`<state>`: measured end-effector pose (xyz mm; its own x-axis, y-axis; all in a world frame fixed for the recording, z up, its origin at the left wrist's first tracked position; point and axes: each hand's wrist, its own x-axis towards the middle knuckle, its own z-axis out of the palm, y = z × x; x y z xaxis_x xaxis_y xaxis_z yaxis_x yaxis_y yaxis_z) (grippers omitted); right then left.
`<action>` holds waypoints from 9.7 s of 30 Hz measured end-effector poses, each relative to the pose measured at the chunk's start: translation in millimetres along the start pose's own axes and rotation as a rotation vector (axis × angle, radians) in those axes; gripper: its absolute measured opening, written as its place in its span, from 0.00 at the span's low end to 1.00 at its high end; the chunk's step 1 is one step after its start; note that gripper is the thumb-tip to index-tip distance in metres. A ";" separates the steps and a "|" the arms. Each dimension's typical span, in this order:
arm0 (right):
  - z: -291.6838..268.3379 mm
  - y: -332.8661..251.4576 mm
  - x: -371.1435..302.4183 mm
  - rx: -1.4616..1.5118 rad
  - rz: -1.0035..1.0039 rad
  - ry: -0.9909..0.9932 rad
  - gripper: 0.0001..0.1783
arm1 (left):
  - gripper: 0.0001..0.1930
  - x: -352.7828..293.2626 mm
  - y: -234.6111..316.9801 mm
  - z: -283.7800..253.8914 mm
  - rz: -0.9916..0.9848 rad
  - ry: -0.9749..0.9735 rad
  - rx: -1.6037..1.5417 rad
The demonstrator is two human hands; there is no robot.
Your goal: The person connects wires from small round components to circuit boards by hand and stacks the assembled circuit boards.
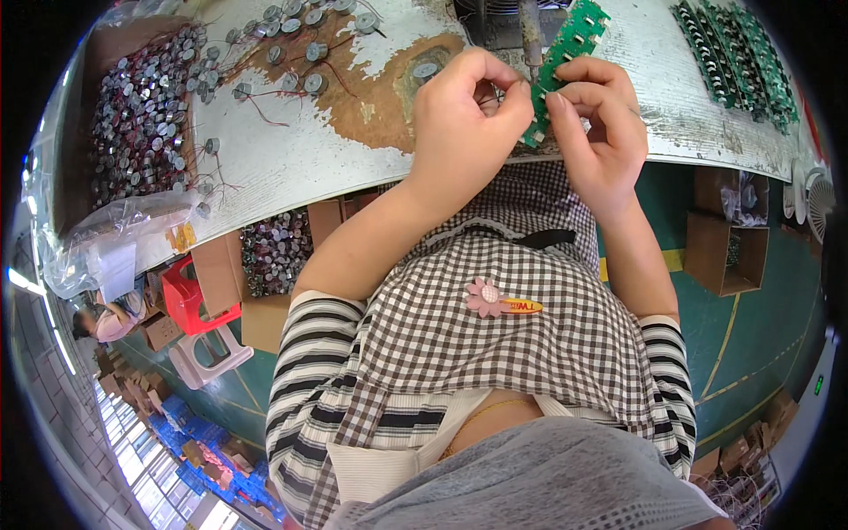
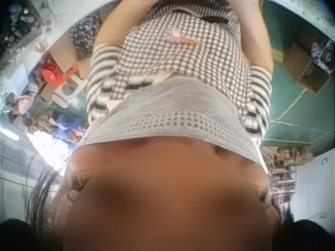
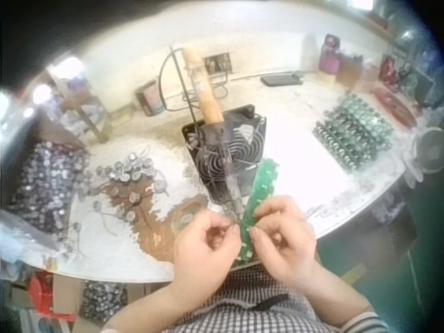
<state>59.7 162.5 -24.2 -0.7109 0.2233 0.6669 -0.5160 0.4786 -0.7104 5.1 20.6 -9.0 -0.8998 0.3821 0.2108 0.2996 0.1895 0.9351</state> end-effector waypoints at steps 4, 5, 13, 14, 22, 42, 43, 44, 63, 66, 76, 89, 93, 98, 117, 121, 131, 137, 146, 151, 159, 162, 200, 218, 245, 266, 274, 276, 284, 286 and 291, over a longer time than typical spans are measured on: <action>0.2 0.7 4.1 -0.013 -0.073 0.012 0.05 | 0.05 2.0 1.2 2.8 0.059 0.092 -0.121; -0.1 -0.4 2.7 -0.029 -0.082 -0.010 0.05 | 0.05 0.1 1.7 1.8 0.034 0.086 -0.110; 1.9 -0.1 -10.6 0.020 -0.023 -0.024 0.05 | 0.04 -11.8 -0.6 -5.5 -0.045 -0.010 -0.096; 2.2 0.6 -10.6 0.020 -0.024 -0.024 0.05 | 0.04 -10.6 -1.4 -5.4 -0.033 -0.016 -0.102; 3.4 1.3 -3.3 0.007 -0.009 0.014 0.05 | 0.04 3.2 0.1 -7.6 -0.058 -0.094 -0.060; 4.1 -0.4 3.6 -0.005 -0.050 0.033 0.05 | 0.05 6.1 2.4 -4.5 0.021 0.016 -0.148; 3.7 -1.7 2.4 0.000 -0.043 0.014 0.05 | 0.05 5.5 2.7 -4.2 0.021 0.021 -0.143; 3.3 -2.9 0.8 0.005 -0.035 -0.005 0.05 | 0.05 3.1 3.4 -4.9 -0.004 0.013 -0.114; -5.0 0.6 -8.0 0.236 0.199 0.042 0.02 | 0.08 17.9 0.4 -53.8 0.362 -0.004 0.059; -2.1 2.3 -13.5 0.284 0.240 0.055 0.02 | 0.10 42.5 -1.1 -109.6 0.533 0.289 0.623; 5.8 6.9 -17.0 0.248 0.220 0.023 0.03 | 0.15 86.2 -35.6 -92.6 0.014 -0.021 1.200; 3.9 8.6 -14.9 0.139 0.163 0.004 0.04 | 0.06 -4.0 -40.2 -94.3 0.046 0.294 0.057; 1.8 7.4 -15.2 0.130 0.140 -0.019 0.05 | 0.07 -21.1 -18.3 -95.8 -0.119 0.182 0.041; -0.5 1.7 -15.9 0.336 0.149 -0.053 0.03 | 0.07 -26.1 -1.7 -80.8 -0.256 -0.085 -0.372; -2.0 2.3 -14.1 0.108 -0.004 -0.030 0.06 | 0.06 -11.9 0.2 -23.9 -0.109 -0.149 -0.017; -3.1 -2.1 -14.4 0.175 0.059 -0.016 0.05 | 0.07 -8.0 1.0 -23.7 -0.103 -0.143 -0.135; -5.8 -3.3 -0.1 -0.053 -0.063 -0.070 0.06 | 0.06 0.2 9.3 -11.8 -0.220 -0.108 -0.335; -4.7 -2.7 2.5 -0.060 -0.074 -0.036 0.05 | 0.05 2.3 6.2 -7.5 -0.110 -0.059 -0.283; -2.4 -1.0 -0.7 -0.032 0.000 -0.009 0.05 | 0.05 0.6 2.4 -6.6 -0.101 -0.086 -0.215; -3.3 -2.6 -0.5 -0.018 -0.032 -0.038 0.05 | 0.04 -1.2 0.9 -6.8 -0.077 -0.051 -0.170; -2.1 -1.0 -7.6 0.051 0.005 -0.040 0.05 | 0.04 -3.5 3.0 -10.0 -0.128 -0.075 -0.255; -0.3 -0.9 -5.7 0.054 0.012 -0.027 0.05 | 0.04 1.5 3.8 -11.2 -0.112 -0.101 -0.193; 0.8 6.2 -16.6 0.265 0.260 0.068 0.02 | 0.12 -6.3 -53.2 -168.7 -0.073 0.788 -0.163; -3.5 5.7 -13.9 0.337 0.210 -0.034 0.02 | 0.14 -14.3 6.4 -52.8 -0.345 -0.210 -0.653; -2.7 -2.1 5.8 -0.010 -0.013 -0.015 0.05 | 0.06 6.7 6.8 -8.2 -0.155 -0.037 -0.376; 1.4 -3.1 1.1 0.027 0.001 -0.013 0.05 | 0.05 -0.3 8.5 -13.7 -0.219 -0.078 -0.228; 2.6 -2.6 -7.1 0.065 0.086 -0.002 0.05 | 0.06 -2.9 1.9 -11.6 -0.123 -0.060 -0.283; 2.8 -1.6 -4.8 0.060 0.076 0.003 0.05 | 0.06 -0.4 2.3 -11.0 -0.125 -0.062 -0.266; 0.6 -4.3 -1.9 0.035 0.072 0.005 0.05 | 0.05 0.5 5.8 -10.3 -0.139 -0.053 -0.222; 2.2 -4.9 -6.1 0.081 0.094 -0.004 0.05 | 0.06 -1.8 4.3 -10.9 -0.148 -0.057 -0.223; 5.0 -4.4 -10.9 0.018 0.091 0.005 0.05 | 0.07 -3.1 0.1 -10.9 -0.115 -0.056 -0.179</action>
<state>67.3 153.7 -29.5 -0.7529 0.2694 0.6005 -0.4582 0.4405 -0.7720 4.4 9.6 -6.5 -0.9044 0.4175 0.0884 0.1303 0.0730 0.9888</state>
